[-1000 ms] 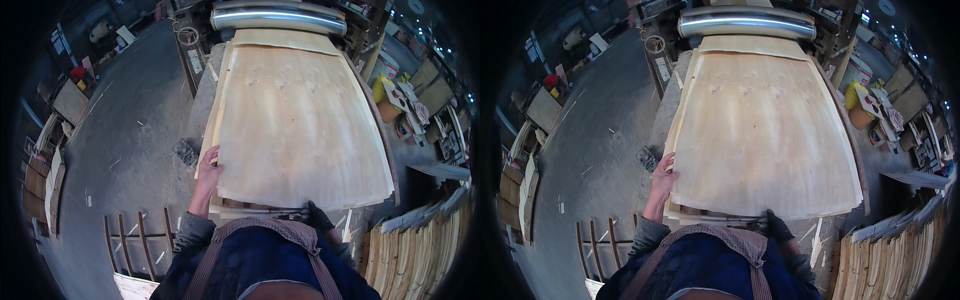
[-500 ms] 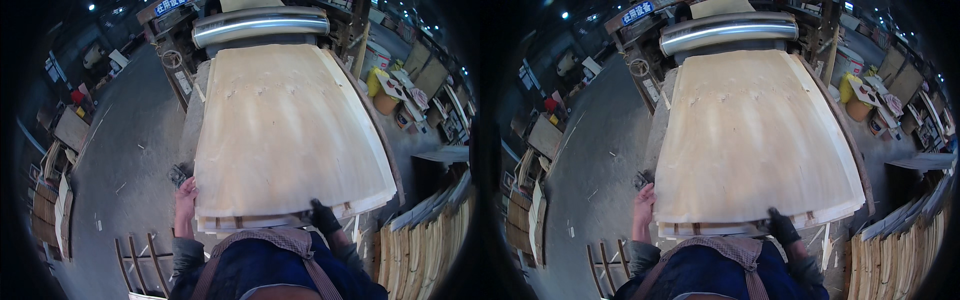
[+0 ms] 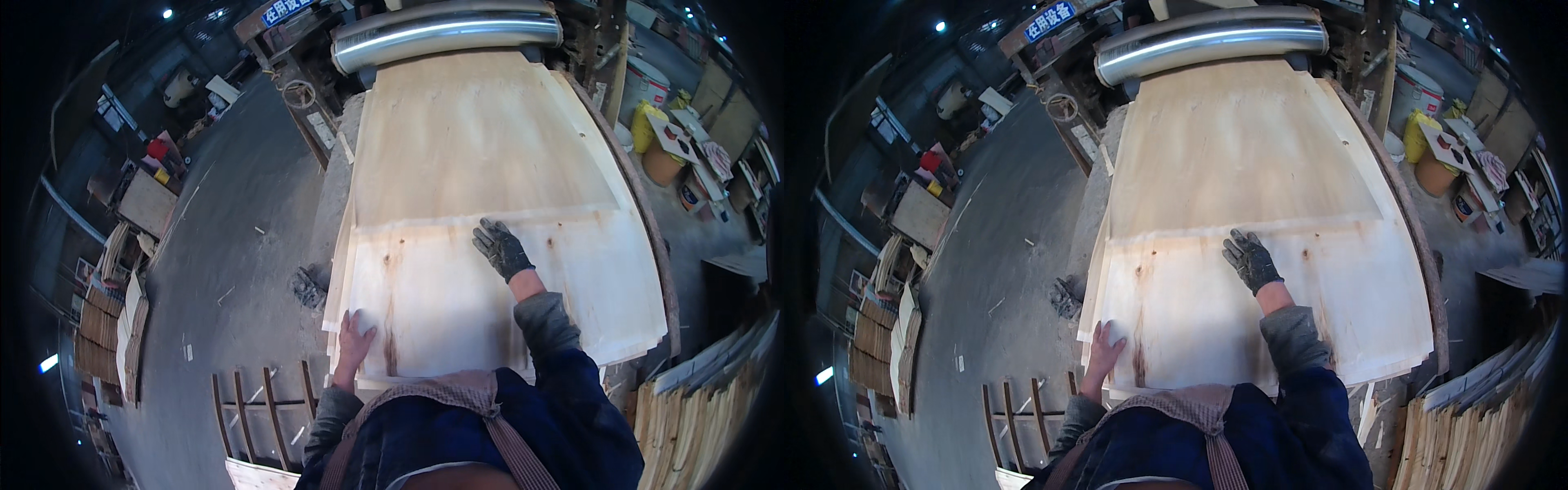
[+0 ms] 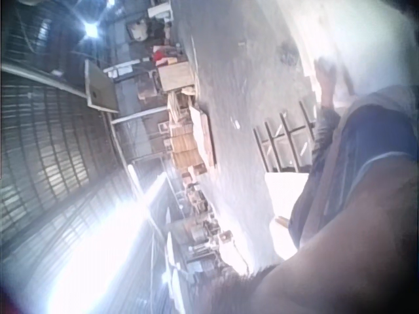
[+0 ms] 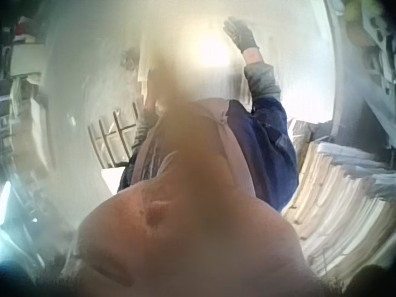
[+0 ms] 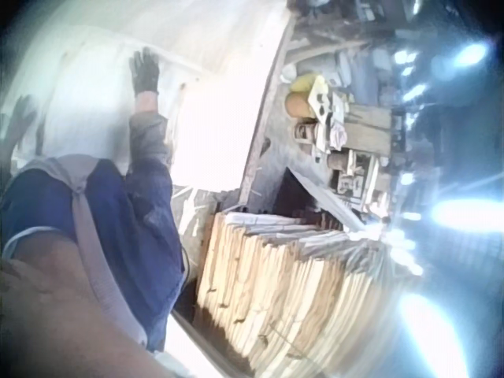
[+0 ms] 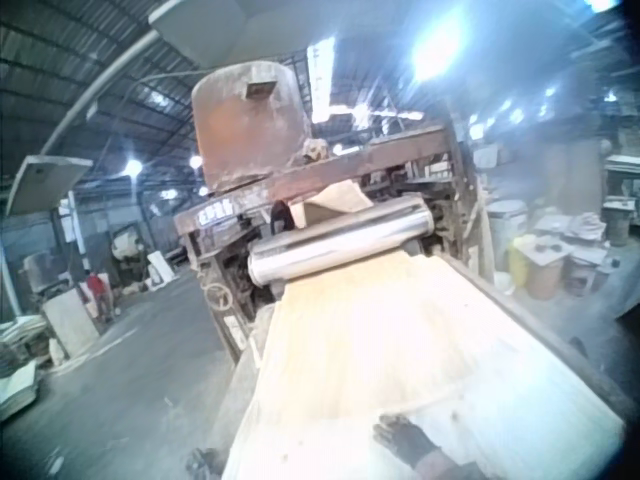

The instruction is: The person feeds several thin wood veneers one at a time into a rolling glue-spreader machine, then picks up a large metal pipe to clear debris from the table.

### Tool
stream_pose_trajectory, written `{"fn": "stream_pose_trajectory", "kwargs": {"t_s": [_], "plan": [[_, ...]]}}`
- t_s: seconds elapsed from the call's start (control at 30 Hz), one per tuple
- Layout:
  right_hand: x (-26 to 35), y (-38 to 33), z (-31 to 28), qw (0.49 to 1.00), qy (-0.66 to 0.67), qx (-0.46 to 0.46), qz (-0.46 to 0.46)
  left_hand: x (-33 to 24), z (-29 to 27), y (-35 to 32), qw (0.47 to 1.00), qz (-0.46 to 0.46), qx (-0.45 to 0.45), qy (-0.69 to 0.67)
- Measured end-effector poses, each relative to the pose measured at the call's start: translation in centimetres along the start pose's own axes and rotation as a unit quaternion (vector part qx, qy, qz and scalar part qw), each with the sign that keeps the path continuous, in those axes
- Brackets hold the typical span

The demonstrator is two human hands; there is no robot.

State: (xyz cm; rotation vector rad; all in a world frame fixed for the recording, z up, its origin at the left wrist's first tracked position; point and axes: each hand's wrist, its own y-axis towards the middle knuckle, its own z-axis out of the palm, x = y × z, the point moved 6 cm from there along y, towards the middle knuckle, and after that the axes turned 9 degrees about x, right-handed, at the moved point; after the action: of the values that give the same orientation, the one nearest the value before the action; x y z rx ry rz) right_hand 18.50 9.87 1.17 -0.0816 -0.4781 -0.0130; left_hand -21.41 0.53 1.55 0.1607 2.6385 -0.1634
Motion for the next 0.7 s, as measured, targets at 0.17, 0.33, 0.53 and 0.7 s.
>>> {"fn": "stream_pose_trajectory", "kwargs": {"t_s": [0.17,0.33,0.53,0.7], "plan": [[-5.9,-5.5,-2.6,0.979,-0.082,0.144,0.122,-1.0,-1.2,0.8,0.99,-0.04,0.076,-0.11],[-8.8,-17.5,2.2,0.954,-0.057,0.042,0.29,0.1,-5.0,1.0,0.913,-0.041,0.139,-0.382],[-9.7,-26.4,-1.5,0.955,0.005,-0.035,0.295,-7.1,-9.3,0.6,0.826,0.036,0.155,-0.541],[-6.2,-30.6,-4.7,0.942,-0.158,-0.159,0.25,-8.2,-14.0,-0.3,0.799,0.053,0.125,-0.586]]}}
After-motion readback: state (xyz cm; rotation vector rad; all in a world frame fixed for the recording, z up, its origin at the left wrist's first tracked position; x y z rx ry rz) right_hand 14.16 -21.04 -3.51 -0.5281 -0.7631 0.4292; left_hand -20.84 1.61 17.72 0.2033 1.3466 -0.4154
